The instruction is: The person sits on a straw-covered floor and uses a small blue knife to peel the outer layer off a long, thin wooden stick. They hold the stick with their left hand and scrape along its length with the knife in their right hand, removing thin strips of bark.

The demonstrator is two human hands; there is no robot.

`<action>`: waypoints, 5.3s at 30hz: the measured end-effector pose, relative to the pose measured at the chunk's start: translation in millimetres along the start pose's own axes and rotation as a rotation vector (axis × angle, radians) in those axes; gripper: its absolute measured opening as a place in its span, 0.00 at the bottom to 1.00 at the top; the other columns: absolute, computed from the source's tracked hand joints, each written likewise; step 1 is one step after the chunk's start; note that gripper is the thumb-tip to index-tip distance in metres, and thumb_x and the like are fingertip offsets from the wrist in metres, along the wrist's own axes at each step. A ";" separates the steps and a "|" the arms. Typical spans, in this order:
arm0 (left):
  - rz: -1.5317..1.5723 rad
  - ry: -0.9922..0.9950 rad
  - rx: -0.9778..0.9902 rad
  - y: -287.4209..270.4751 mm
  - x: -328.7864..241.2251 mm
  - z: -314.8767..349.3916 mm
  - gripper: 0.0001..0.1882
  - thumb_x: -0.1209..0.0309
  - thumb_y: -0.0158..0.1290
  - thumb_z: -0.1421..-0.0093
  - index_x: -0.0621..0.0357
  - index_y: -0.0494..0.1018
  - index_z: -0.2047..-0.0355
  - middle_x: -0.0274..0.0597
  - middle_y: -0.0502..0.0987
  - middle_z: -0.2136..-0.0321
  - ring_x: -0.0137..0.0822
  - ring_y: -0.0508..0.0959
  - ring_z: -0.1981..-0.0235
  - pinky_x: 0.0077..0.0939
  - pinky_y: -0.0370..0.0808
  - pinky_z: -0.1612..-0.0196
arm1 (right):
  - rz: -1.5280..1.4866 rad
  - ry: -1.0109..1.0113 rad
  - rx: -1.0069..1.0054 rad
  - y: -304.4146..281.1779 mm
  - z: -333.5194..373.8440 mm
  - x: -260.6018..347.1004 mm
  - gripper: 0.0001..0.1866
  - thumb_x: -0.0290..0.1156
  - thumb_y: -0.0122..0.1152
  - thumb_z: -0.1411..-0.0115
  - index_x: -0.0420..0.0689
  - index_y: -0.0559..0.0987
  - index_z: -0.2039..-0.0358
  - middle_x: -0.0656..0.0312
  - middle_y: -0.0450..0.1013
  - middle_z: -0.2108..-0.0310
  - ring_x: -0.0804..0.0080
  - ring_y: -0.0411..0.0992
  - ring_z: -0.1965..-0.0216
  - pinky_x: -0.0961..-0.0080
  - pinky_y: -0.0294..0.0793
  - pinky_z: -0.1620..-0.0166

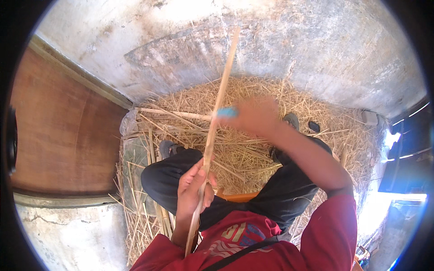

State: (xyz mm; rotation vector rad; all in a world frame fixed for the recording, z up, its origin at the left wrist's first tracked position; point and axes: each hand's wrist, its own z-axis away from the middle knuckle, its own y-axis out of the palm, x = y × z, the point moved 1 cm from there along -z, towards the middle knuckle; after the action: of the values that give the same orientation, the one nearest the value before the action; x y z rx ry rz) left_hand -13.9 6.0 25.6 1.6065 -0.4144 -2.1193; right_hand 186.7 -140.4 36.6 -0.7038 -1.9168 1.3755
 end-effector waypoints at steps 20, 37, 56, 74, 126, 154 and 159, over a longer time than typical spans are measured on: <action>0.050 -0.084 0.166 8.5 7.3 20.0 0.24 0.66 0.36 0.29 0.62 0.54 0.37 0.39 0.71 0.74 0.17 0.60 0.92 0.10 0.57 0.88 | 0.168 -0.045 -0.306 -13.4 -28.6 -81.3 0.39 0.75 0.49 0.53 0.46 0.78 0.86 0.62 0.66 0.93 0.65 0.69 0.89 0.68 0.69 0.83; -0.227 -0.423 0.217 -5.9 17.2 96.6 0.23 0.66 0.36 0.30 0.65 0.55 0.38 0.38 0.73 0.75 0.17 0.62 0.91 0.10 0.60 0.86 | 0.235 0.545 -0.243 -17.1 -35.9 -205.3 0.45 0.75 0.35 0.46 0.43 0.81 0.74 0.53 0.74 0.81 0.60 0.76 0.75 0.60 0.75 0.69; 0.009 0.046 -0.027 -8.0 2.7 5.1 0.24 0.70 0.41 0.31 0.63 0.55 0.37 0.36 0.71 0.75 0.16 0.60 0.92 0.11 0.55 0.89 | -0.045 -0.154 0.335 -10.1 19.6 25.8 0.43 0.75 0.41 0.49 0.41 0.78 0.81 0.53 0.70 0.88 0.54 0.74 0.82 0.60 0.71 0.77; -0.097 0.060 -0.066 2.1 4.3 8.8 0.24 0.73 0.41 0.32 0.60 0.56 0.37 0.35 0.69 0.73 0.15 0.59 0.89 0.09 0.56 0.86 | 0.060 -0.152 0.033 -6.7 -13.2 -17.3 0.44 0.79 0.44 0.56 0.43 0.75 0.85 0.58 0.67 0.91 0.60 0.71 0.87 0.65 0.67 0.82; -0.332 0.090 -0.098 -5.2 0.9 11.2 0.24 0.74 0.42 0.33 0.61 0.56 0.37 0.33 0.69 0.74 0.14 0.60 0.89 0.09 0.58 0.87 | -0.092 -0.330 0.079 -7.2 16.6 22.3 0.42 0.77 0.47 0.55 0.44 0.73 0.89 0.58 0.64 0.94 0.57 0.68 0.89 0.64 0.66 0.83; -0.664 0.193 -0.079 -0.7 11.0 29.9 0.24 0.75 0.46 0.34 0.65 0.59 0.39 0.32 0.70 0.73 0.20 0.68 0.72 0.13 0.67 0.67 | 0.113 0.046 0.030 1.8 -29.4 -49.4 0.44 0.78 0.38 0.50 0.45 0.76 0.85 0.59 0.69 0.88 0.65 0.72 0.83 0.65 0.68 0.81; -0.561 0.142 0.107 11.8 29.8 51.2 0.24 0.75 0.46 0.34 0.64 0.59 0.39 0.32 0.71 0.72 0.22 0.69 0.70 0.16 0.69 0.64 | 0.163 0.472 -0.012 -5.8 -41.6 -162.6 0.41 0.73 0.38 0.45 0.45 0.80 0.80 0.56 0.71 0.86 0.60 0.74 0.79 0.62 0.73 0.74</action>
State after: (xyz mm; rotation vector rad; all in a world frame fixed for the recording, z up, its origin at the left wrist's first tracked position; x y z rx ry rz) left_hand -67.8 -21.0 21.1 2.1106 -0.0239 -2.3775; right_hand 321.5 -238.8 18.0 -1.1015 -1.5197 1.1620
